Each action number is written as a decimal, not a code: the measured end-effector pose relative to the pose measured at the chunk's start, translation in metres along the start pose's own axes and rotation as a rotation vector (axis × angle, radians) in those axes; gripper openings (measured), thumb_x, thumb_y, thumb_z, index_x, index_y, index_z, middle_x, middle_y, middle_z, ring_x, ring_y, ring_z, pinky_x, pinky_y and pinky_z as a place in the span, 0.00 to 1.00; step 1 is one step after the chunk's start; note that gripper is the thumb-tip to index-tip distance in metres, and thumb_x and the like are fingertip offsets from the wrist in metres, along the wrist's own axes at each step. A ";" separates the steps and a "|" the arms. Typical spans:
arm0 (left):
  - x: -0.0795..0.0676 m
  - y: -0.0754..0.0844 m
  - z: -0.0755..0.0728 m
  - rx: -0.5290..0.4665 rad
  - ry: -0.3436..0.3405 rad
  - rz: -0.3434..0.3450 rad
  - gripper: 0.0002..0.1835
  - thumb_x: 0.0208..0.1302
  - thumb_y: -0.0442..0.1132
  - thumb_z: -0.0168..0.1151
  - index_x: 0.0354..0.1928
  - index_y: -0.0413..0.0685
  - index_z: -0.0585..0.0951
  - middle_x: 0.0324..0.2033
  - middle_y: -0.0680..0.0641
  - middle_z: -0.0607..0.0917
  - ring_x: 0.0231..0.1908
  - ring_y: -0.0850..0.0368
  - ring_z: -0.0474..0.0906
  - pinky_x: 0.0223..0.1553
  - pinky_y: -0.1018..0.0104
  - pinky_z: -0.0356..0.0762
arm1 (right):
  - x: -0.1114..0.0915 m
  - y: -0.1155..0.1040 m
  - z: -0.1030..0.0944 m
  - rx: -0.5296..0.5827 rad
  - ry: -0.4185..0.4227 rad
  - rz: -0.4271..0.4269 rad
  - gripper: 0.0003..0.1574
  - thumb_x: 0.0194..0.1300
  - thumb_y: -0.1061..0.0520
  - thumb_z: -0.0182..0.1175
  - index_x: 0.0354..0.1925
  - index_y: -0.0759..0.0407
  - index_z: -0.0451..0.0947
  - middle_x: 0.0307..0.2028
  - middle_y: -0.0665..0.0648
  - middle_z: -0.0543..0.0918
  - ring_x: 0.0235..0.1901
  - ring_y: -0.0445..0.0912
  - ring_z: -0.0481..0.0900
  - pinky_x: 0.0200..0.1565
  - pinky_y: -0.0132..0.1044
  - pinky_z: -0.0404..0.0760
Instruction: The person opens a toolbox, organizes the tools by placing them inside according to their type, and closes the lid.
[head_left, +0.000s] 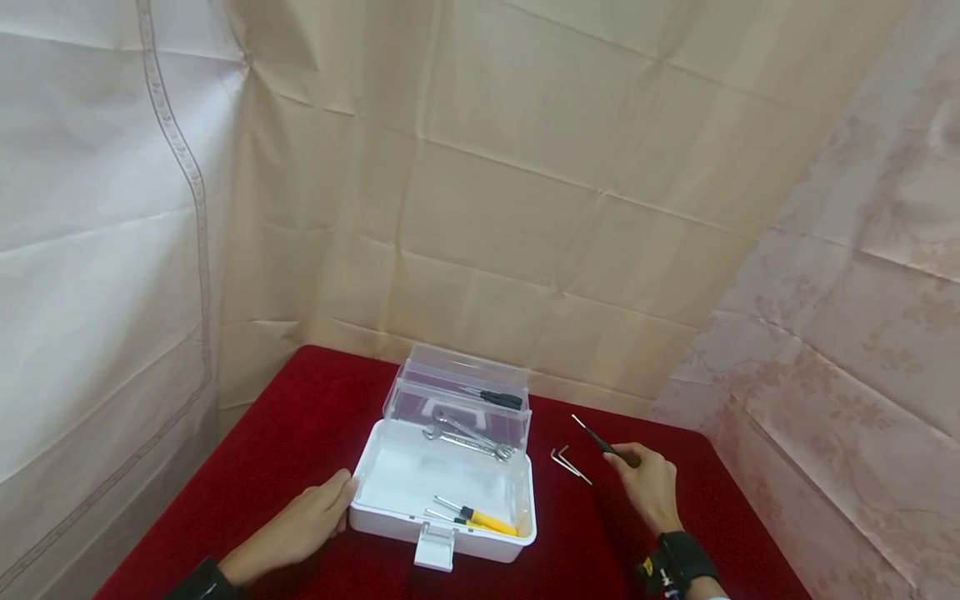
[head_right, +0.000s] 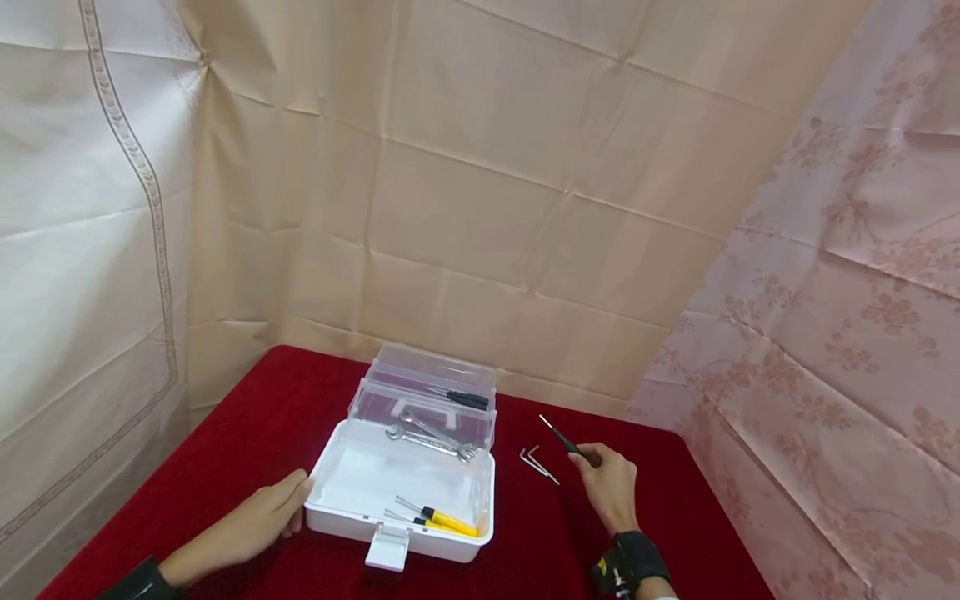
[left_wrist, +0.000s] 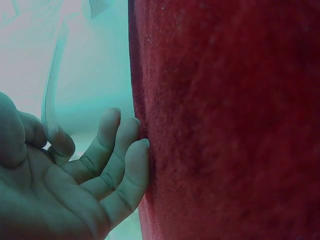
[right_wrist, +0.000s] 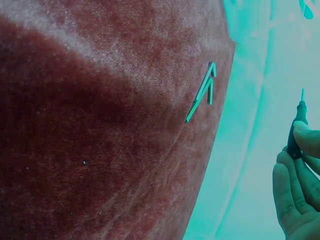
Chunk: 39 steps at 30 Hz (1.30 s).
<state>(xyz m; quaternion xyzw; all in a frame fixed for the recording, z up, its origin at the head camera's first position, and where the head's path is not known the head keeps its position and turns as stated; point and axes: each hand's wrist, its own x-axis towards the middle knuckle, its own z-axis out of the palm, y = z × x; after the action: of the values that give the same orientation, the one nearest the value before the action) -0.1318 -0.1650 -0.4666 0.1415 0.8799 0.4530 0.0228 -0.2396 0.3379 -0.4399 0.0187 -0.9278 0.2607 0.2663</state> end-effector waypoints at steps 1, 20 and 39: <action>0.000 0.000 0.000 -0.002 0.000 0.001 0.19 0.78 0.56 0.38 0.37 0.50 0.68 0.22 0.51 0.75 0.20 0.59 0.68 0.22 0.69 0.66 | 0.000 0.000 0.000 0.001 0.000 -0.001 0.12 0.58 0.51 0.71 0.39 0.56 0.86 0.30 0.51 0.86 0.32 0.47 0.84 0.34 0.41 0.78; 0.000 -0.001 0.000 -0.010 -0.009 -0.022 0.16 0.79 0.51 0.40 0.38 0.49 0.68 0.22 0.50 0.75 0.20 0.57 0.68 0.22 0.69 0.66 | 0.003 -0.010 0.001 0.028 0.024 -0.014 0.12 0.57 0.51 0.71 0.39 0.54 0.86 0.30 0.49 0.86 0.31 0.45 0.84 0.33 0.40 0.78; 0.001 0.000 0.001 -0.019 -0.015 -0.023 0.14 0.79 0.49 0.41 0.38 0.49 0.68 0.23 0.49 0.75 0.21 0.56 0.69 0.22 0.68 0.68 | 0.010 -0.021 0.002 0.056 0.040 -0.073 0.12 0.57 0.48 0.71 0.39 0.51 0.86 0.31 0.47 0.86 0.32 0.43 0.84 0.34 0.42 0.78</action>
<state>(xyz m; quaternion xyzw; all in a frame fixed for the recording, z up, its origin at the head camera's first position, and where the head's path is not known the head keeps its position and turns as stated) -0.1325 -0.1642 -0.4676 0.1343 0.8770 0.4600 0.0359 -0.2450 0.3195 -0.4263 0.0549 -0.9132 0.2771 0.2936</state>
